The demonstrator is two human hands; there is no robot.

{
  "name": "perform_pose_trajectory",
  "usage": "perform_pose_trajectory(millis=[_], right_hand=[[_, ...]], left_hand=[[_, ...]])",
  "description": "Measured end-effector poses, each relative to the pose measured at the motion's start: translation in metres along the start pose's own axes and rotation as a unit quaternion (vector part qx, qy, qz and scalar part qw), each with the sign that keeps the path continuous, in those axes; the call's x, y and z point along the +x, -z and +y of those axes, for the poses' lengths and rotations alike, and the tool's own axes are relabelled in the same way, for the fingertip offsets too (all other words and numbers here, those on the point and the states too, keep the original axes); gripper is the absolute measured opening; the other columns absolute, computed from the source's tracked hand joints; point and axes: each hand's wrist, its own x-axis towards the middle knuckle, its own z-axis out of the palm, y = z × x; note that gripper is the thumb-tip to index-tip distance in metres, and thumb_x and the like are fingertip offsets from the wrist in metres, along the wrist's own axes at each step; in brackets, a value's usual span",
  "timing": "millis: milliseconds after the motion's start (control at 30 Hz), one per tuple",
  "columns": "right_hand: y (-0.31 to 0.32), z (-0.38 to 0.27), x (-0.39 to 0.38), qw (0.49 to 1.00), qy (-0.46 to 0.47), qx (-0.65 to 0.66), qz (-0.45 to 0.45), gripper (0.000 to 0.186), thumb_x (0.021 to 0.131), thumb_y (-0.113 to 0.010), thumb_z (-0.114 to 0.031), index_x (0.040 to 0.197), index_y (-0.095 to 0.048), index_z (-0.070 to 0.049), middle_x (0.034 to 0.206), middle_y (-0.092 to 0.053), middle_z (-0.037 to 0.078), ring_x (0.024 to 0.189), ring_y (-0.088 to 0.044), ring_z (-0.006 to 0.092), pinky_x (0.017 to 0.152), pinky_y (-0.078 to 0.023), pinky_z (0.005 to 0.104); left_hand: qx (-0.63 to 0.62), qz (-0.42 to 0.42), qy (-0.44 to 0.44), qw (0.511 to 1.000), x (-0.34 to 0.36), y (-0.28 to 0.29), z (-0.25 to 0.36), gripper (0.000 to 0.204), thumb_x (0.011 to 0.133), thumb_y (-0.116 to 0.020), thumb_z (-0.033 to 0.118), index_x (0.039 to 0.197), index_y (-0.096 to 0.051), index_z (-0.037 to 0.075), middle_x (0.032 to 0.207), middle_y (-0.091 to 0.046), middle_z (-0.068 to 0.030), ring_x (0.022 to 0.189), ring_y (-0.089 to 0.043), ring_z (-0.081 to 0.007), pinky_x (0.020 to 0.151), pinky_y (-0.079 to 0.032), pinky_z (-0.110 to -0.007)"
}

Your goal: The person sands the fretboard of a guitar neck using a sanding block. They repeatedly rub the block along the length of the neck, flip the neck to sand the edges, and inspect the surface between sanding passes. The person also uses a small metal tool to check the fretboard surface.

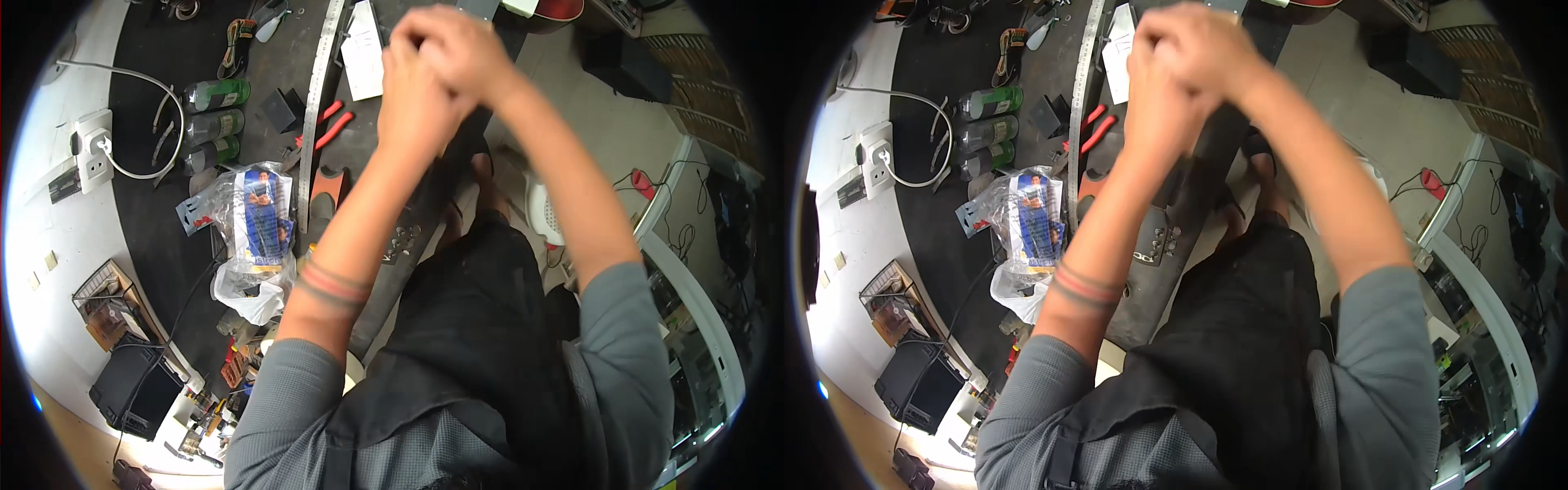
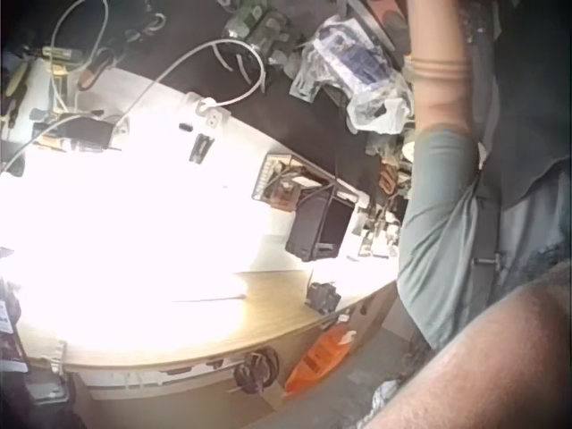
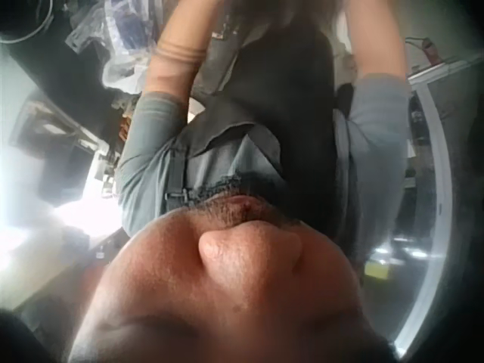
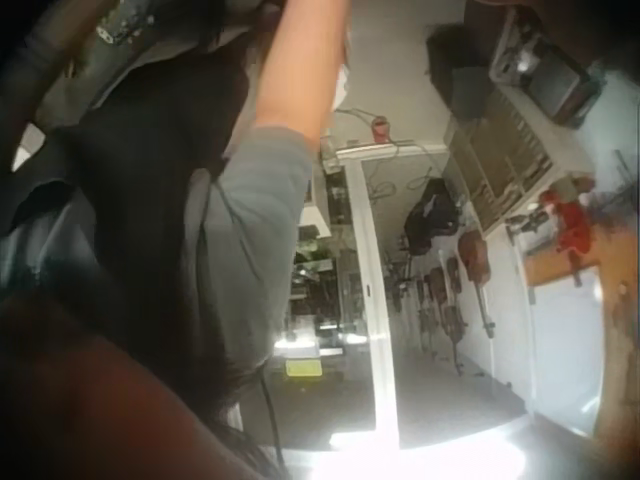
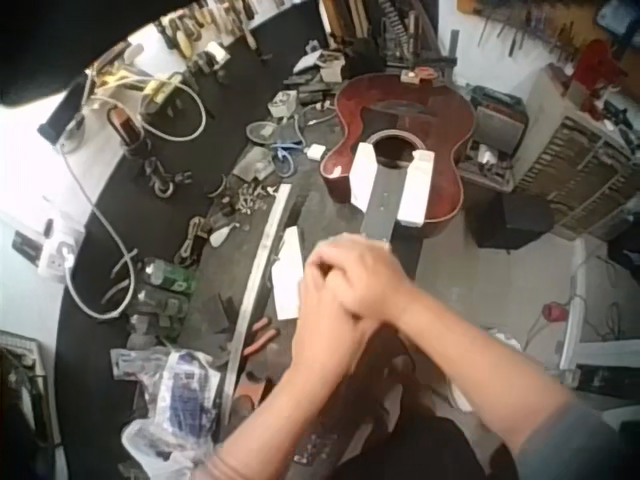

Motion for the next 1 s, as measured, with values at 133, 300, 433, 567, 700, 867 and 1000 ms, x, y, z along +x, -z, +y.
perform_pose_trajectory(millis=[133,300,433,567,700,867,1000], right_hand=[[-0.021,-0.011,-0.022,0.997,0.038,-0.031,0.057,0.03,0.087,-0.061,-0.022,0.11,-0.076,-0.008,0.102,-0.076,0.013,0.105,-0.073,0.0414,0.094,-0.061,0.0504],[-0.112,-0.111,-0.126,0.999,0.011,0.023,-0.036,0.038,0.083,-0.067,-0.02,0.119,-0.078,-0.012,0.123,-0.08,0.013,0.13,-0.073,0.0396,0.129,-0.05,0.0528],[-0.059,-0.05,-0.063,1.0,0.0,0.024,-0.013,0.032,0.087,-0.062,-0.018,0.115,-0.076,-0.011,0.113,-0.078,0.014,0.117,-0.074,0.0392,0.105,-0.06,0.0503],[0.009,0.0,0.009,0.997,0.056,-0.019,0.053,0.022,0.095,-0.058,-0.018,0.102,-0.075,-0.007,0.101,-0.078,0.02,0.099,-0.075,0.0444,0.089,-0.059,0.0531],[-0.051,-0.04,-0.059,0.999,0.028,0.014,0.019,0.031,0.086,-0.065,-0.025,0.111,-0.075,-0.011,0.11,-0.078,0.012,0.115,-0.074,0.0375,0.098,-0.06,0.0504],[-0.116,-0.106,-0.127,0.999,0.04,0.009,0.027,0.03,0.081,-0.067,-0.02,0.108,-0.076,-0.011,0.111,-0.079,0.013,0.121,-0.075,0.039,0.121,-0.056,0.0523],[-0.038,-0.019,-0.034,0.997,0.048,-0.027,0.061,0.031,0.089,-0.063,-0.029,0.112,-0.077,-0.013,0.109,-0.077,0.015,0.105,-0.075,0.0383,0.092,-0.061,0.05]], left_hand=[[0.002,-0.002,0.004,1.0,-0.02,0.002,-0.004,0.058,0.083,-0.09,0.018,0.135,-0.071,-0.002,0.149,-0.059,-0.0284,0.139,-0.057,-0.0508,0.116,-0.052,-0.054],[0.049,-0.056,0.02,0.997,-0.158,0.038,-0.031,0.062,0.088,-0.086,0.02,0.146,-0.07,0.004,0.148,-0.064,-0.0232,0.142,-0.058,-0.0458,0.12,-0.049,-0.055],[-0.033,-0.002,-0.041,0.999,-0.078,0.015,-0.026,0.063,0.085,-0.088,0.015,0.143,-0.068,0.001,0.144,-0.063,-0.0282,0.135,-0.057,-0.0519,0.115,-0.051,-0.058],[0.012,0.004,-0.021,1.0,0.006,-0.007,-0.003,0.065,0.082,-0.093,0.017,0.137,-0.065,-0.002,0.154,-0.053,-0.032,0.133,-0.057,-0.0539,0.115,-0.052,-0.059],[0.024,0.013,-0.035,0.999,-0.069,0.002,-0.025,0.055,0.083,-0.089,0.015,0.133,-0.072,-0.001,0.144,-0.064,-0.0233,0.138,-0.06,-0.049,0.117,-0.051,-0.053],[-0.023,-0.011,0.053,0.998,-0.175,0.016,-0.047,0.051,0.094,-0.077,0.014,0.143,-0.069,0.004,0.139,-0.067,-0.0214,0.138,-0.062,-0.0403,0.114,-0.052,-0.05],[-0.002,0.019,-0.045,0.999,-0.037,0.004,-0.018,0.053,0.082,-0.087,0.016,0.13,-0.075,-0.002,0.139,-0.069,-0.0234,0.139,-0.058,-0.0484,0.116,-0.051,-0.056]])
